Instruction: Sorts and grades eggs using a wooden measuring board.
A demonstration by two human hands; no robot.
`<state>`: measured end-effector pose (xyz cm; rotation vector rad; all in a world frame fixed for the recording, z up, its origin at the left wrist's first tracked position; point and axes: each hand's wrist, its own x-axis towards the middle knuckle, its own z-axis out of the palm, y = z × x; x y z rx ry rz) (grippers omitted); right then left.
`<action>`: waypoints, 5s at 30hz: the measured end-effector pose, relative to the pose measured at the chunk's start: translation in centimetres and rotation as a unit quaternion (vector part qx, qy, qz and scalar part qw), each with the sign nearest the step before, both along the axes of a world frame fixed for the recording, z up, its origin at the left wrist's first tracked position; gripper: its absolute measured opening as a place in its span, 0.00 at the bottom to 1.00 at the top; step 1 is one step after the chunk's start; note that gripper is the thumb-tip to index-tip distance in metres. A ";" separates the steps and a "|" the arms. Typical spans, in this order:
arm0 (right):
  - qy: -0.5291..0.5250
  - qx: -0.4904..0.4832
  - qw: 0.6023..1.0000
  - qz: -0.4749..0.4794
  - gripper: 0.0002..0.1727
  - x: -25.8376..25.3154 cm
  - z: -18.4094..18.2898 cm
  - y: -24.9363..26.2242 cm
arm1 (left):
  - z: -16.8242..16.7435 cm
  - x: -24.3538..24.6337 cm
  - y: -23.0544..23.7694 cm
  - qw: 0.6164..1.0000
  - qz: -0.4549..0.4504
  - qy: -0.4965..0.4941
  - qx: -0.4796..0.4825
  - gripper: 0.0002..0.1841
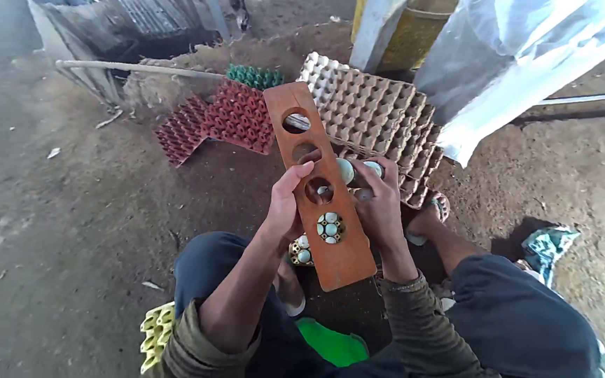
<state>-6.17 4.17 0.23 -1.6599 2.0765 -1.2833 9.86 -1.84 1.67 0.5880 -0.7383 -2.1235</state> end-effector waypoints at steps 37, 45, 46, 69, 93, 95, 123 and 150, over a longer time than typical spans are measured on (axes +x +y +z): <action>-0.362 0.370 0.849 0.102 0.27 -4.5 -21.4 -17.9 | 1.5 11.6 -3.5 0.967 0.253 0.005 0.006 0.21; -0.639 0.198 0.594 0.446 0.45 0.9 -8.5 -8.5 | 1.5 10.5 0.9 0.985 0.159 -0.001 -0.072 0.13; -0.621 0.185 0.615 0.449 0.45 1.8 -6.7 -7.5 | 1.4 10.5 2.3 0.985 0.151 0.023 -0.074 0.14; -0.240 0.280 0.480 0.796 0.22 17.5 2.5 17.2 | 4.0 16.9 36.3 0.806 0.578 -0.101 -0.080 0.23; -0.367 0.552 0.409 0.627 0.37 24.8 0.6 18.8 | -23.2 33.4 83.3 0.322 0.529 -0.455 0.640 0.38; -0.372 0.547 0.405 0.631 0.37 24.7 0.5 18.6 | -22.9 35.3 84.5 0.284 0.528 -0.454 0.659 0.40; -0.413 0.353 0.571 0.615 0.24 19.7 4.5 23.4 | -1.2 27.9 40.6 0.869 0.454 -0.110 -0.165 0.55; -0.673 -0.048 0.649 0.351 0.28 -4.3 4.0 20.6 | 6.9 -0.6 7.0 0.971 0.153 0.058 -0.175 0.40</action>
